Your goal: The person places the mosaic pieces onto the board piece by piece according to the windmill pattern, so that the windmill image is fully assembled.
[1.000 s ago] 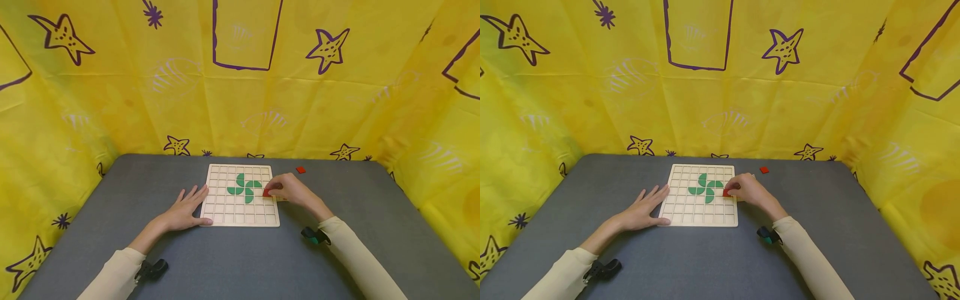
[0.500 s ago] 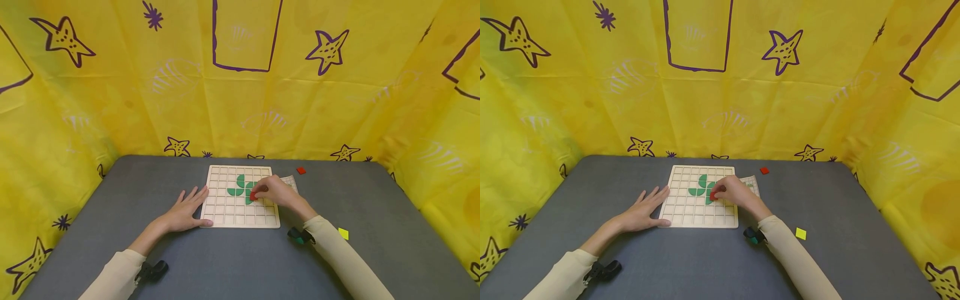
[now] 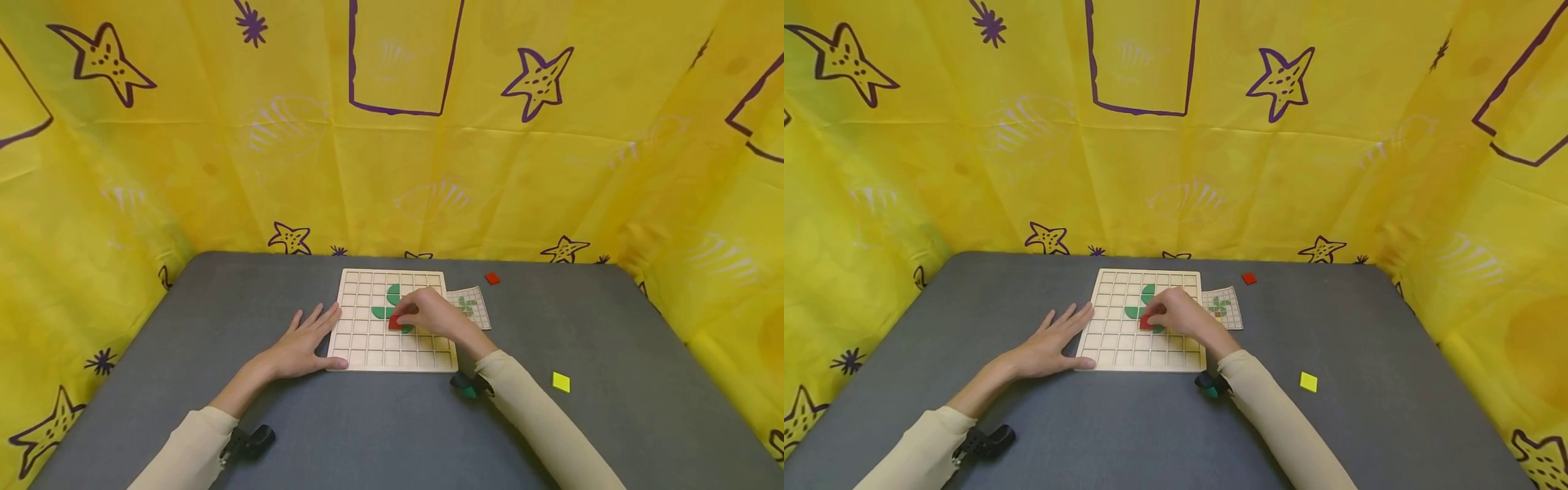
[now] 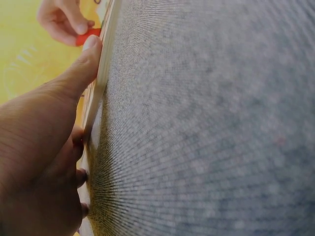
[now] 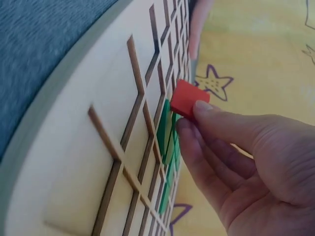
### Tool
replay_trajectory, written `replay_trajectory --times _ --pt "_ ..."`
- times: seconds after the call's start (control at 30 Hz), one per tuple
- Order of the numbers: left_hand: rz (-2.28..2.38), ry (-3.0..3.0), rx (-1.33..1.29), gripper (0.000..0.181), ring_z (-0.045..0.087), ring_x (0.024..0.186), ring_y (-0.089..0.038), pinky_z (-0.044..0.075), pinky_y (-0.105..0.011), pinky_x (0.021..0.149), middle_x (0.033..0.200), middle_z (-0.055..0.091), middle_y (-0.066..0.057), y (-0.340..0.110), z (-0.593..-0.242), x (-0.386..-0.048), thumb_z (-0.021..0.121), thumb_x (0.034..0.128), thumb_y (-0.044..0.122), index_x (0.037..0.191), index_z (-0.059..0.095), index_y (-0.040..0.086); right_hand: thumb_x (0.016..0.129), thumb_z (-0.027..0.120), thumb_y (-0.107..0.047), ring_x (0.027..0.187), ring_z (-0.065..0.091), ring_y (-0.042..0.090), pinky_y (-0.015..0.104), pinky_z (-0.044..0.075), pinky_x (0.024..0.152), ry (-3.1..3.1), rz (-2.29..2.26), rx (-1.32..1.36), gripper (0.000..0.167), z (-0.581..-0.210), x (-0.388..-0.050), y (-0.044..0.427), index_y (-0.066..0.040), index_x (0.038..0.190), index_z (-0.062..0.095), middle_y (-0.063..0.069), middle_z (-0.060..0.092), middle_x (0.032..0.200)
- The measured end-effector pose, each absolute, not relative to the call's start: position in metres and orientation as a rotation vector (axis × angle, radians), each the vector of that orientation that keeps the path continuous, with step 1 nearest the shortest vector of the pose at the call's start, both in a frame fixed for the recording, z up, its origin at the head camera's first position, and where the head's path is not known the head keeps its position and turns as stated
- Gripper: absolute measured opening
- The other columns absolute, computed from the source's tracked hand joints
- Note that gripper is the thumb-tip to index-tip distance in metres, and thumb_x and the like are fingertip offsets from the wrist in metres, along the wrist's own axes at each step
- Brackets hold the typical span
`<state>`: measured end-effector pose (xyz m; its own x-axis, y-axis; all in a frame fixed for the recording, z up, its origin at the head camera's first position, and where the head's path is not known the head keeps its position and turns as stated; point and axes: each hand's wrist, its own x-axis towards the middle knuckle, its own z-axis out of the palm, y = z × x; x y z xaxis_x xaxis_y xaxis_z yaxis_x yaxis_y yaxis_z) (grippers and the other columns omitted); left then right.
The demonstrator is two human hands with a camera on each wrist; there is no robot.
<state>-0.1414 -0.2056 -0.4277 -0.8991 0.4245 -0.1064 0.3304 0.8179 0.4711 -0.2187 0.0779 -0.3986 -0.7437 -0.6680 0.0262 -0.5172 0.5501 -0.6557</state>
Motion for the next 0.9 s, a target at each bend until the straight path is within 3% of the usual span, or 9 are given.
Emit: replay_trajectory --times 0.37,0.9 --pt "0.667 2.793 0.590 0.105 0.005 0.149 -0.040 -0.005 -0.063 0.113 0.164 0.014 -0.009 -0.206 -0.429 -0.142 0.067 0.0825 0.063 0.157 0.018 0.006 0.088 0.072 -0.006 0.076 0.063 0.009 0.024 0.051 0.066 2.603 -0.874 -0.982 0.010 -0.397 -0.214 0.065 -0.008 0.096 0.078 0.000 0.073 0.087" --pt "0.663 2.794 0.588 0.105 0.006 0.149 -0.041 -0.004 -0.064 0.113 0.163 0.014 -0.011 -0.206 -0.427 -0.141 0.068 0.0828 0.061 0.156 0.019 0.004 0.088 0.072 -0.003 0.078 0.065 0.010 0.026 0.053 0.071 2.651 -0.839 -0.975 0.010 -0.400 -0.212 0.059 -0.007 0.094 0.078 0.001 0.073 0.087"
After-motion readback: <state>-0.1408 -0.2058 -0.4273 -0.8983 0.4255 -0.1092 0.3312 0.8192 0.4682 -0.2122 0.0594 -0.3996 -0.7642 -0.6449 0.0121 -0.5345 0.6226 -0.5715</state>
